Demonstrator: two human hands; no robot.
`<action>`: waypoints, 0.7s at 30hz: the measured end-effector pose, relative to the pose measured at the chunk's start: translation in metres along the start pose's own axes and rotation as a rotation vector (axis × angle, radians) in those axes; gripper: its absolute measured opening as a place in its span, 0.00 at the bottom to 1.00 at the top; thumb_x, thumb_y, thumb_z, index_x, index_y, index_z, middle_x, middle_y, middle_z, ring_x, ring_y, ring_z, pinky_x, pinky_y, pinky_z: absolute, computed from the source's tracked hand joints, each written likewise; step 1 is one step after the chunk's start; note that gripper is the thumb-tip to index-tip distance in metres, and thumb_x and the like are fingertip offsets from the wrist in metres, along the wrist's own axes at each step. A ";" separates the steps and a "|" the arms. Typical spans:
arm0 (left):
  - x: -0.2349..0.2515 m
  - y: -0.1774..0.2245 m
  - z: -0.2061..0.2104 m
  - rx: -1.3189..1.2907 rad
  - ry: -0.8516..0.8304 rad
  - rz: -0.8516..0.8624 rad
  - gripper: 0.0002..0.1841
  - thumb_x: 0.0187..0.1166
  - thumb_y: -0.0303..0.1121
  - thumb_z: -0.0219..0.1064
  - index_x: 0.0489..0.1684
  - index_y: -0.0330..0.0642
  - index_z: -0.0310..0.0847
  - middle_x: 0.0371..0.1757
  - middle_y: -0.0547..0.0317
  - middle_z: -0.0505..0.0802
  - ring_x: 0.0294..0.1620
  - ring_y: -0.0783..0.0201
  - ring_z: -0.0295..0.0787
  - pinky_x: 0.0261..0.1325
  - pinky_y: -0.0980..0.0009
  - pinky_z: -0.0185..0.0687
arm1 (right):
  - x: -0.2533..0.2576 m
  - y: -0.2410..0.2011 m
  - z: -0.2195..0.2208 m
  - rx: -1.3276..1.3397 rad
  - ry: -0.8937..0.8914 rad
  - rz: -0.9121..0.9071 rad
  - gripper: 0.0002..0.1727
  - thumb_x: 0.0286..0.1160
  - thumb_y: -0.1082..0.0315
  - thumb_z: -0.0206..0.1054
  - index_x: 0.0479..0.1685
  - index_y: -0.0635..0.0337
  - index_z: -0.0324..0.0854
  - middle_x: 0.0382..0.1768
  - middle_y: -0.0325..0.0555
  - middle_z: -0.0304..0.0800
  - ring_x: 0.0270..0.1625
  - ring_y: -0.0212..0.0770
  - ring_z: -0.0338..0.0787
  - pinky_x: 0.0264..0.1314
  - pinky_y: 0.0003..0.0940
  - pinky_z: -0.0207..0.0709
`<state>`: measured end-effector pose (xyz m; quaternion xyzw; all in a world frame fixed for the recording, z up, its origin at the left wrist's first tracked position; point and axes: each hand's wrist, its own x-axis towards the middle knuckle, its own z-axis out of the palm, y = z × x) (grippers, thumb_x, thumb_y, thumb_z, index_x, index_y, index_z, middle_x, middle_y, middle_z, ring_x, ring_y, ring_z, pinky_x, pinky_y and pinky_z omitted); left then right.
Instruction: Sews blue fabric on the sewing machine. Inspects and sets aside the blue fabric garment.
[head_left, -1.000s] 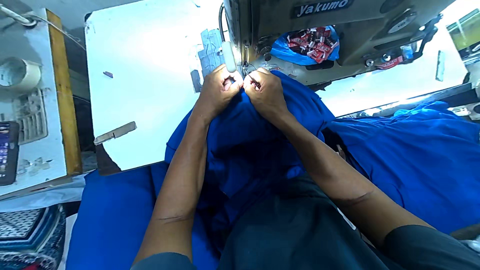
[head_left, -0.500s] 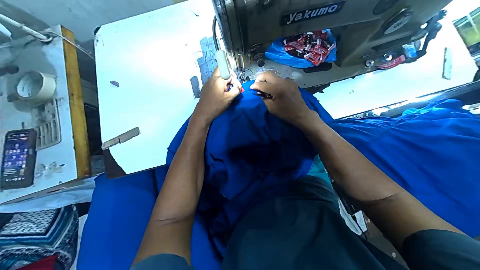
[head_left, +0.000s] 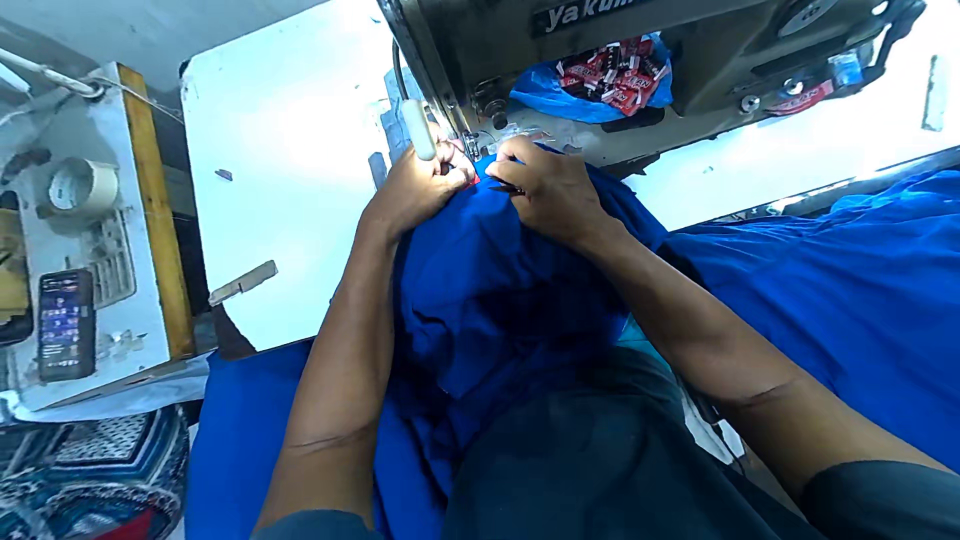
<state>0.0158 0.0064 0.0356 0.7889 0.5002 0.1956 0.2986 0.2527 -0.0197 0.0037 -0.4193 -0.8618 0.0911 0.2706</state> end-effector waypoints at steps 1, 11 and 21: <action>0.001 0.000 0.001 0.002 -0.003 -0.006 0.12 0.80 0.47 0.66 0.27 0.55 0.82 0.51 0.65 0.84 0.51 0.72 0.80 0.51 0.69 0.76 | 0.000 0.000 0.000 0.000 -0.005 0.000 0.16 0.76 0.70 0.62 0.57 0.46 0.90 0.59 0.44 0.88 0.47 0.46 0.92 0.37 0.48 0.85; -0.003 0.002 0.018 0.128 0.151 -0.119 0.14 0.77 0.51 0.67 0.31 0.53 0.83 0.62 0.63 0.83 0.55 0.68 0.83 0.55 0.59 0.81 | -0.002 -0.001 -0.001 0.011 0.015 -0.043 0.19 0.75 0.73 0.61 0.59 0.48 0.90 0.63 0.44 0.87 0.49 0.46 0.92 0.38 0.47 0.85; 0.000 0.001 0.016 0.041 0.184 -0.121 0.13 0.67 0.48 0.77 0.38 0.51 0.85 0.60 0.57 0.82 0.53 0.64 0.81 0.55 0.60 0.79 | -0.003 -0.007 0.001 -0.108 -0.081 -0.149 0.20 0.79 0.67 0.58 0.67 0.47 0.87 0.68 0.46 0.84 0.53 0.52 0.90 0.38 0.50 0.83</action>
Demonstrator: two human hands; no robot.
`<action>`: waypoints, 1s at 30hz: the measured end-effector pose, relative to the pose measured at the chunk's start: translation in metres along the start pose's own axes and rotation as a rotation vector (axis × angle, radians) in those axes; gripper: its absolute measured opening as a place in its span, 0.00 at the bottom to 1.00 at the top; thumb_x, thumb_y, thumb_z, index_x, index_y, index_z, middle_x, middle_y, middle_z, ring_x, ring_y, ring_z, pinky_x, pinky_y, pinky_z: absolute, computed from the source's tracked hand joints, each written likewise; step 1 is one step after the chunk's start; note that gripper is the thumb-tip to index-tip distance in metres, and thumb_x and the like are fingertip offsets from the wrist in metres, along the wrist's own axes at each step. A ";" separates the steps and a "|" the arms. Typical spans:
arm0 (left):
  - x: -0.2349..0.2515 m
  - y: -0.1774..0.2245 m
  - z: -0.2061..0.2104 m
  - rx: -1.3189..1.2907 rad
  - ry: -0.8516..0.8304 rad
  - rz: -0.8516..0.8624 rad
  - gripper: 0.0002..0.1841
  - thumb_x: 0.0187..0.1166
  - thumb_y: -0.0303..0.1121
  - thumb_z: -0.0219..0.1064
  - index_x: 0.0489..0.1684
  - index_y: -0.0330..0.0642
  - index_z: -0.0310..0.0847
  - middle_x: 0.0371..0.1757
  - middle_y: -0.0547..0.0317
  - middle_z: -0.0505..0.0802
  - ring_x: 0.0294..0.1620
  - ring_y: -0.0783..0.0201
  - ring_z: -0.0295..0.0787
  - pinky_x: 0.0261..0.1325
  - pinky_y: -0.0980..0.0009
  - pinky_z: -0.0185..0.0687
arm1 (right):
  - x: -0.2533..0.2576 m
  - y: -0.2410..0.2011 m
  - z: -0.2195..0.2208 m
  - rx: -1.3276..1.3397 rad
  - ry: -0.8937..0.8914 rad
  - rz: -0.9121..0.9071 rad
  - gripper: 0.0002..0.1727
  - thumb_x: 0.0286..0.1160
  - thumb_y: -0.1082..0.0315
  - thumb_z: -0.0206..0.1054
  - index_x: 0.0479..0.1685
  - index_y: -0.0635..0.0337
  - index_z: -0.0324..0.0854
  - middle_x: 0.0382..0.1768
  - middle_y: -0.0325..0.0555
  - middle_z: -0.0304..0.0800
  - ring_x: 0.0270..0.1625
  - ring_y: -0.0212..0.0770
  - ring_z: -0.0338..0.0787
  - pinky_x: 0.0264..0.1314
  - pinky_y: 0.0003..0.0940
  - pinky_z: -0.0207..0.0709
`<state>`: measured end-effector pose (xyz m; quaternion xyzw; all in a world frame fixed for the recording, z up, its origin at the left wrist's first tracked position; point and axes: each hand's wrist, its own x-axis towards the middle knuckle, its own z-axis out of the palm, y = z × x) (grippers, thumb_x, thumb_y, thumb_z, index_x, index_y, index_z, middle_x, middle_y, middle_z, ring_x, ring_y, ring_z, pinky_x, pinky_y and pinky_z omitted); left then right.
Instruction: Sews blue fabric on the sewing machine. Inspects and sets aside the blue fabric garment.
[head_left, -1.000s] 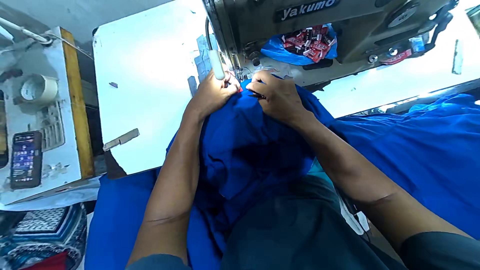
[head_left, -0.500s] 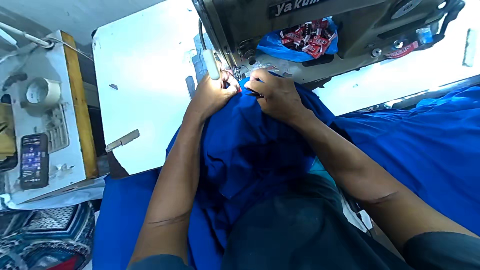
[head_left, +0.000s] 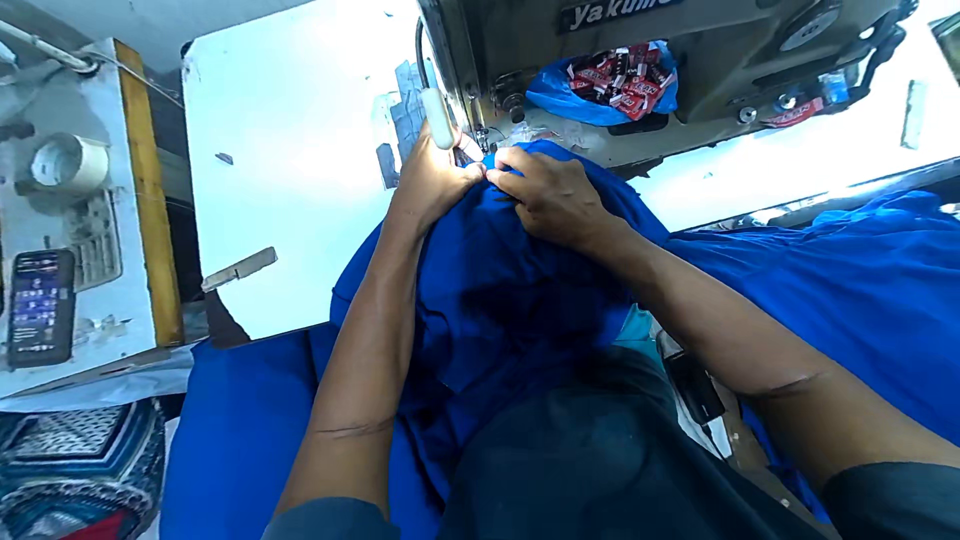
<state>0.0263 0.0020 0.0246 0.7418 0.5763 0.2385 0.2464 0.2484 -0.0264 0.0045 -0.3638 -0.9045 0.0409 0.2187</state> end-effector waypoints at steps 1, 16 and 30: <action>0.000 -0.001 -0.002 -0.019 -0.007 0.011 0.13 0.69 0.47 0.77 0.41 0.51 0.85 0.61 0.57 0.82 0.51 0.65 0.81 0.54 0.62 0.79 | 0.000 -0.001 0.000 -0.011 -0.009 0.002 0.21 0.80 0.67 0.58 0.68 0.47 0.86 0.68 0.46 0.84 0.53 0.52 0.89 0.37 0.50 0.82; -0.060 -0.021 -0.012 0.103 0.195 0.330 0.10 0.86 0.33 0.64 0.51 0.47 0.93 0.53 0.58 0.93 0.57 0.66 0.88 0.64 0.68 0.83 | 0.000 -0.005 -0.003 -0.067 -0.040 0.005 0.23 0.78 0.68 0.58 0.71 0.47 0.84 0.69 0.46 0.83 0.54 0.54 0.88 0.34 0.50 0.80; -0.053 -0.013 -0.009 0.332 0.074 0.385 0.25 0.83 0.28 0.58 0.73 0.68 0.86 0.64 0.51 0.85 0.58 0.50 0.83 0.53 0.55 0.82 | -0.001 -0.004 -0.001 -0.081 -0.012 -0.003 0.22 0.77 0.69 0.58 0.69 0.47 0.86 0.68 0.45 0.84 0.53 0.52 0.88 0.34 0.46 0.80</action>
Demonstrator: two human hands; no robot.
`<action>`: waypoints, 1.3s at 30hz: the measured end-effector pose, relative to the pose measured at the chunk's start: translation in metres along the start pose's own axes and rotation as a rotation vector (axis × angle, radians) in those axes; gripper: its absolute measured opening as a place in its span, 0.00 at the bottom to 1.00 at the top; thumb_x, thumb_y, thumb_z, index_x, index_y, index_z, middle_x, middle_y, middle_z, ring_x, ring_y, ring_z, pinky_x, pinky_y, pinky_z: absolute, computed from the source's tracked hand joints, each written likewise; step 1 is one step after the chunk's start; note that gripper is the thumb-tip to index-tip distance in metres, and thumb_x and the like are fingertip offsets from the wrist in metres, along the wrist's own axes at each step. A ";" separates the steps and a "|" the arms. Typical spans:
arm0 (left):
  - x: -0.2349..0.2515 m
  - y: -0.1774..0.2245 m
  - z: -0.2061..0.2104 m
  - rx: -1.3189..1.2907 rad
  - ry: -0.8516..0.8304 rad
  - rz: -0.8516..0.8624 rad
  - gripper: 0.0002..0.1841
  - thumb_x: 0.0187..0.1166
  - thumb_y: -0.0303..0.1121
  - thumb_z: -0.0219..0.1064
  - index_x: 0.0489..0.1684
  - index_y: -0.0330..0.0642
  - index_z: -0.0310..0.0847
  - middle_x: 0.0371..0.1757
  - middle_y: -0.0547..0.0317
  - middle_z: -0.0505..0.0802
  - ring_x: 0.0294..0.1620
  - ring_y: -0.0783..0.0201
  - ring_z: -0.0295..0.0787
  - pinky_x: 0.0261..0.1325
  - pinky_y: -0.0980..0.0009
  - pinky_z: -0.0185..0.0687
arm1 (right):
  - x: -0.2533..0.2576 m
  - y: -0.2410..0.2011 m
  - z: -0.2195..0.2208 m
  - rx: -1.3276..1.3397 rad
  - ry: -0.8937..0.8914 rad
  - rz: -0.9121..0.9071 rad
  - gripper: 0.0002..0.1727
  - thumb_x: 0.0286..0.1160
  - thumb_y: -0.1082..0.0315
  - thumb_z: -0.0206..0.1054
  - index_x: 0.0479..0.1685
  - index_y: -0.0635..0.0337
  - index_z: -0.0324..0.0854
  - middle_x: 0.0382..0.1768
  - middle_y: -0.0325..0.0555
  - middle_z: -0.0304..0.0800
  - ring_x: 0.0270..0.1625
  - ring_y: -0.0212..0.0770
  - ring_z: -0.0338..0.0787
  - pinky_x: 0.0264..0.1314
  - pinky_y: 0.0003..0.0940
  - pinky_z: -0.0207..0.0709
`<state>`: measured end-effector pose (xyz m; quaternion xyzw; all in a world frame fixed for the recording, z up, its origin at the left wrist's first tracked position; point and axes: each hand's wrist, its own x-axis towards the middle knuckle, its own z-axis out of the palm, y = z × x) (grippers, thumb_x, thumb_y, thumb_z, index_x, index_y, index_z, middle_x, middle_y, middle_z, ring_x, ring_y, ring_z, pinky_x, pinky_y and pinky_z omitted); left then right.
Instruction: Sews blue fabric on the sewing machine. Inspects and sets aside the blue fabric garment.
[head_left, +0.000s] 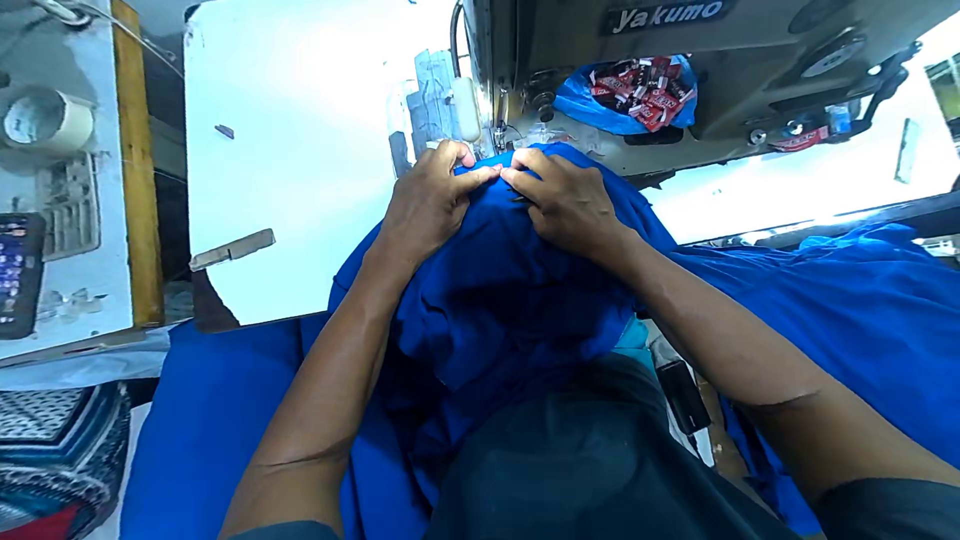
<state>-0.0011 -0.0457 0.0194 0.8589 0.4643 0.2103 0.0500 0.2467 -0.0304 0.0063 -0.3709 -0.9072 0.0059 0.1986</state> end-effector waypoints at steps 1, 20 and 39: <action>0.000 0.000 0.000 0.010 0.002 0.009 0.25 0.83 0.27 0.58 0.73 0.67 0.86 0.64 0.50 0.85 0.57 0.50 0.84 0.51 0.54 0.83 | 0.000 0.000 0.000 0.001 0.001 -0.001 0.22 0.78 0.68 0.57 0.69 0.47 0.86 0.69 0.45 0.84 0.54 0.52 0.88 0.35 0.46 0.80; 0.015 -0.028 0.004 -0.011 0.022 0.121 0.23 0.85 0.29 0.56 0.72 0.66 0.86 0.66 0.47 0.85 0.61 0.48 0.83 0.58 0.55 0.81 | 0.005 -0.017 0.004 -0.080 -0.007 0.199 0.25 0.78 0.66 0.57 0.74 0.41 0.84 0.75 0.46 0.80 0.55 0.54 0.88 0.34 0.48 0.80; 0.026 -0.046 0.005 -0.043 0.006 0.126 0.24 0.85 0.30 0.54 0.71 0.71 0.87 0.72 0.53 0.84 0.69 0.49 0.81 0.64 0.53 0.79 | 0.018 -0.022 0.007 -0.101 0.006 0.313 0.24 0.76 0.64 0.61 0.72 0.39 0.86 0.74 0.43 0.82 0.50 0.50 0.90 0.32 0.48 0.81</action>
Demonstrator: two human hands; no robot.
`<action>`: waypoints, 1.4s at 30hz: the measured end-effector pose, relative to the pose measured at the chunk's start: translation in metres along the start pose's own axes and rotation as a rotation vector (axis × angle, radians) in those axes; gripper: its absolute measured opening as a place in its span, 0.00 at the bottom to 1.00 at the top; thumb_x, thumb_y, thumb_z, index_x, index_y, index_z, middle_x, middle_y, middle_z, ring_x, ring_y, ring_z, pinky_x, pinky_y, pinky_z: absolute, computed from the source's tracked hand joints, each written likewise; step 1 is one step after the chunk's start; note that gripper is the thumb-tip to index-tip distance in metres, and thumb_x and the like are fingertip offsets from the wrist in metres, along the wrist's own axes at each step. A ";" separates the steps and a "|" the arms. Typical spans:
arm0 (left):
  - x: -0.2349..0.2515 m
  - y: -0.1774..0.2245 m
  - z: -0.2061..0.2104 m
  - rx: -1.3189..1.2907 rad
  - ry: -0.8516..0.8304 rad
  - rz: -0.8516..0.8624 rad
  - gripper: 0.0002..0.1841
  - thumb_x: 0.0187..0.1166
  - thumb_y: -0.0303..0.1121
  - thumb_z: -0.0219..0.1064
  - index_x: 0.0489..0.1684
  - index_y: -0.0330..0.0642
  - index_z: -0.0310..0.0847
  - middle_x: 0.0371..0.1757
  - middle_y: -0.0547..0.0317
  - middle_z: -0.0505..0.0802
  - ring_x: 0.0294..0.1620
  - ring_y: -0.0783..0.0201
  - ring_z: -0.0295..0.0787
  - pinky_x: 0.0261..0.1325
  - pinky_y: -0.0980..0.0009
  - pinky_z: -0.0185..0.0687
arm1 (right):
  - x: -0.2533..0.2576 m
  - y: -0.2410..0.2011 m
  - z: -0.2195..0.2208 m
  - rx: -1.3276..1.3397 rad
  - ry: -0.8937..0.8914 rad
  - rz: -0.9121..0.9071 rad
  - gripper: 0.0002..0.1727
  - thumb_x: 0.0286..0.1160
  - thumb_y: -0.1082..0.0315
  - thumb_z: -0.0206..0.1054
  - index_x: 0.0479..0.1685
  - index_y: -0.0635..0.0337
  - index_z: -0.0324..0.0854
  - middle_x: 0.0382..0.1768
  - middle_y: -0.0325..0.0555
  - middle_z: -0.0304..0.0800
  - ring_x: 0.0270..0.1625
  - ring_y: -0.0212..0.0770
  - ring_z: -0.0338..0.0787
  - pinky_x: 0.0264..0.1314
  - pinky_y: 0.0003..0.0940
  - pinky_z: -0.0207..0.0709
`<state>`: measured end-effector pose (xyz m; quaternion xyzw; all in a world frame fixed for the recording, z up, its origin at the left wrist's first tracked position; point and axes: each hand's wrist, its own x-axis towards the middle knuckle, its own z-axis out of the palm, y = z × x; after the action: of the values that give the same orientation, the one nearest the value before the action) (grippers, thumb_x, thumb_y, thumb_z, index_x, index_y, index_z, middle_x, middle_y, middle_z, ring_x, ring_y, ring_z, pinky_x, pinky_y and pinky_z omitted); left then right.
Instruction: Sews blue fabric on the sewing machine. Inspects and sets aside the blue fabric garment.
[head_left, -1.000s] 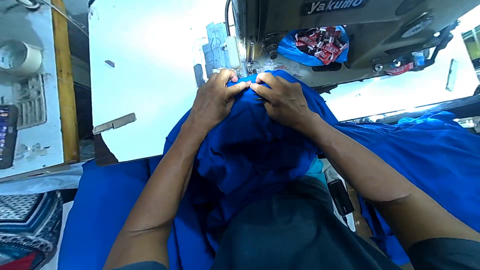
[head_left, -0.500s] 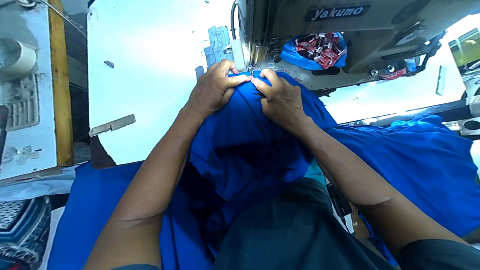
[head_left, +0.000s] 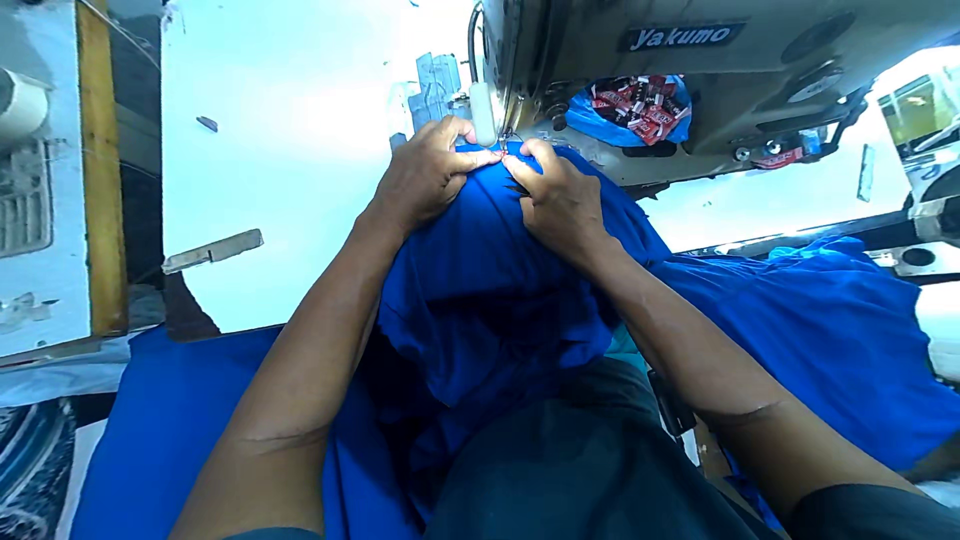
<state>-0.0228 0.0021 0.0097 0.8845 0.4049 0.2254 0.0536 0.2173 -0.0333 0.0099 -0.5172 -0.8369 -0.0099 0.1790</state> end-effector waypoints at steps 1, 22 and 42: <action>0.000 0.001 -0.001 0.001 0.000 -0.005 0.24 0.85 0.30 0.54 0.71 0.71 0.87 0.71 0.52 0.84 0.68 0.49 0.81 0.63 0.53 0.79 | 0.000 0.000 0.000 0.001 0.002 0.000 0.24 0.76 0.64 0.61 0.72 0.39 0.86 0.74 0.43 0.82 0.50 0.50 0.90 0.32 0.48 0.81; 0.001 0.003 -0.001 0.057 -0.003 -0.038 0.26 0.86 0.29 0.53 0.71 0.74 0.86 0.72 0.51 0.84 0.67 0.47 0.81 0.61 0.51 0.80 | -0.002 -0.007 0.000 -0.019 -0.024 0.059 0.26 0.76 0.64 0.60 0.74 0.36 0.85 0.78 0.43 0.79 0.56 0.53 0.89 0.36 0.50 0.81; 0.000 0.004 0.001 0.050 0.015 -0.055 0.24 0.86 0.31 0.54 0.70 0.73 0.87 0.72 0.53 0.84 0.69 0.48 0.81 0.61 0.49 0.80 | -0.003 0.027 -0.003 0.232 0.044 -0.048 0.21 0.76 0.67 0.64 0.67 0.47 0.89 0.75 0.38 0.85 0.53 0.43 0.94 0.44 0.48 0.87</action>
<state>-0.0202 -0.0003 0.0102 0.8724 0.4348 0.2205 0.0347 0.2426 -0.0243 0.0071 -0.4723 -0.8405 0.0714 0.2557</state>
